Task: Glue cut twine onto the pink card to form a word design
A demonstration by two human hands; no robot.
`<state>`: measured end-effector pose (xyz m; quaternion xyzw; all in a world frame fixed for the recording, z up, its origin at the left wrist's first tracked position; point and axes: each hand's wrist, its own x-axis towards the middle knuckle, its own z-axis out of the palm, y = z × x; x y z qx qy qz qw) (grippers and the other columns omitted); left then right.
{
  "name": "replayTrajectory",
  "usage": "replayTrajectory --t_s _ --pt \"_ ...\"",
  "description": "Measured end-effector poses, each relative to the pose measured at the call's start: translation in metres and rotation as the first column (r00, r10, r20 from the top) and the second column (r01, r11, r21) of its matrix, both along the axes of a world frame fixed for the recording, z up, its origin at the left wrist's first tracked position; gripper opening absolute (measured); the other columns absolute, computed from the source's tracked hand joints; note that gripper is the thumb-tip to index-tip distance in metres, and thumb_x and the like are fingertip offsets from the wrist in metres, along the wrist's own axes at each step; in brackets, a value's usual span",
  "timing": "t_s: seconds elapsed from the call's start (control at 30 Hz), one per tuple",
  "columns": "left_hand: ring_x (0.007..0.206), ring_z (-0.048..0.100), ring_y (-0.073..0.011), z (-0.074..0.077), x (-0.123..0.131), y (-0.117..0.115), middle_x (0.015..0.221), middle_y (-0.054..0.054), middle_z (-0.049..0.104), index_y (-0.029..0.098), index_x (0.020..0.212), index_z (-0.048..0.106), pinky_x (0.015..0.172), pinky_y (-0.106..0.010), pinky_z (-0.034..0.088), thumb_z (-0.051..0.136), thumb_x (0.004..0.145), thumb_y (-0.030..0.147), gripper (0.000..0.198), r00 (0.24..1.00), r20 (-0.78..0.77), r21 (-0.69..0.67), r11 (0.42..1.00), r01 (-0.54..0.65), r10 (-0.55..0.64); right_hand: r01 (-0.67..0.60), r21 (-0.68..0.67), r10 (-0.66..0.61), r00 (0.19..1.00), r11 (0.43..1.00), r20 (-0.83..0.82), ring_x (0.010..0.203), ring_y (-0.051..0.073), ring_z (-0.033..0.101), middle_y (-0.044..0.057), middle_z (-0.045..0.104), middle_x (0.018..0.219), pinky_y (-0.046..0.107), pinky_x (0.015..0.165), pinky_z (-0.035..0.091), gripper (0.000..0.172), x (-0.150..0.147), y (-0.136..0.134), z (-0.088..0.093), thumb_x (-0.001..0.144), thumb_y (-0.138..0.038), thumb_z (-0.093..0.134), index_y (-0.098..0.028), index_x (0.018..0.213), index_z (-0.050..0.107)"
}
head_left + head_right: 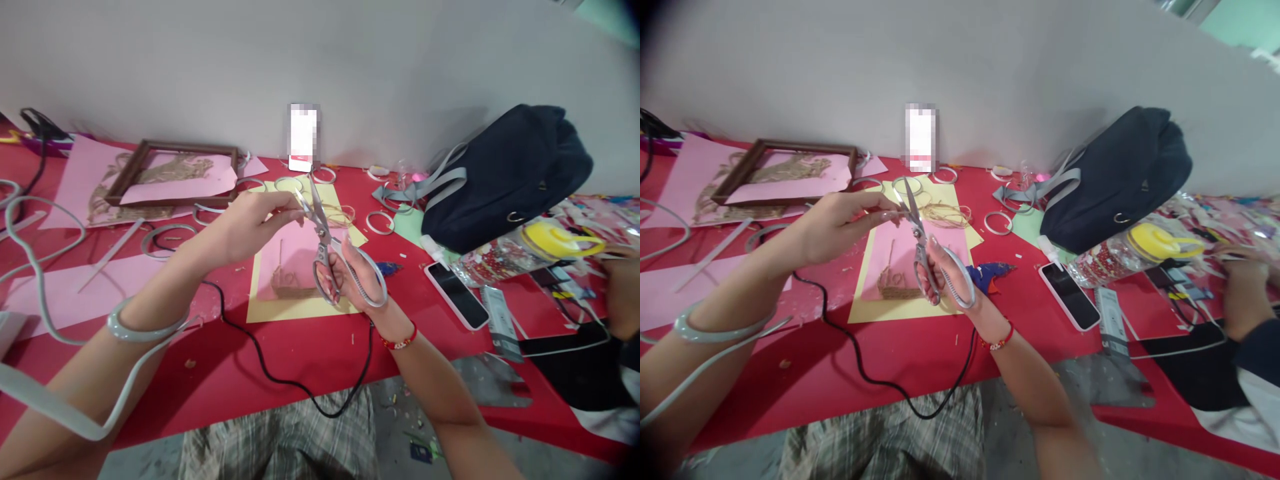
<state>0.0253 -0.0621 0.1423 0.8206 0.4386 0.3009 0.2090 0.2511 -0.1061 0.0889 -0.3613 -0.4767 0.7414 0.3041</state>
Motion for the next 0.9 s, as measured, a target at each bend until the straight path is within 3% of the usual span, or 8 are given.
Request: replayTrajectory --t_s 0.37,0.57,0.67,0.9 --pt "0.098 0.070 -0.0215 -0.019 0.004 0.012 0.100 -0.008 0.075 0.018 0.096 0.072 0.091 -0.035 0.053 0.059 0.100 0.052 0.037 0.949 0.304 -0.158 0.979 0.132 -0.079 -0.009 -0.019 0.008 0.997 1.000 -0.073 0.041 0.010 0.042 -0.004 0.049 0.052 0.023 0.038 0.035 0.078 0.000 0.009 -0.007 0.069 -0.099 0.055 -0.022 0.063 0.053" --pt "0.099 0.068 -0.0216 -0.017 0.005 0.011 0.102 -0.008 0.076 0.016 0.097 0.071 0.100 -0.041 0.052 0.059 0.100 0.048 0.034 0.952 0.302 -0.194 0.975 0.105 -0.042 -0.017 -0.029 0.017 1.000 0.999 0.000 0.041 0.011 0.041 -0.003 0.048 0.052 0.023 0.038 0.033 0.076 0.000 0.013 -0.010 0.084 -0.096 0.038 -0.023 0.066 0.051" --pt "0.104 0.069 -0.0255 -0.017 0.003 0.012 0.107 -0.009 0.077 0.020 0.099 0.072 0.106 -0.048 0.051 0.060 0.098 0.055 0.037 0.961 0.276 -0.220 0.971 0.091 -0.028 -0.010 -0.035 0.010 1.000 0.999 0.010 0.040 0.011 0.041 -0.003 0.048 0.050 0.024 0.038 0.033 0.076 0.000 0.015 -0.009 0.089 -0.093 0.033 -0.023 0.066 0.052" --pt "0.111 0.071 -0.0328 -0.018 -0.001 0.013 0.109 -0.007 0.078 0.029 0.099 0.072 0.109 -0.056 0.050 0.060 0.094 0.063 0.037 0.969 0.247 -0.225 0.973 0.053 0.005 0.008 -0.040 -0.008 1.000 0.999 0.005 0.039 0.011 0.041 -0.003 0.047 0.051 0.024 0.038 0.033 0.071 0.000 0.012 0.000 0.092 -0.086 0.042 -0.023 0.061 0.050"
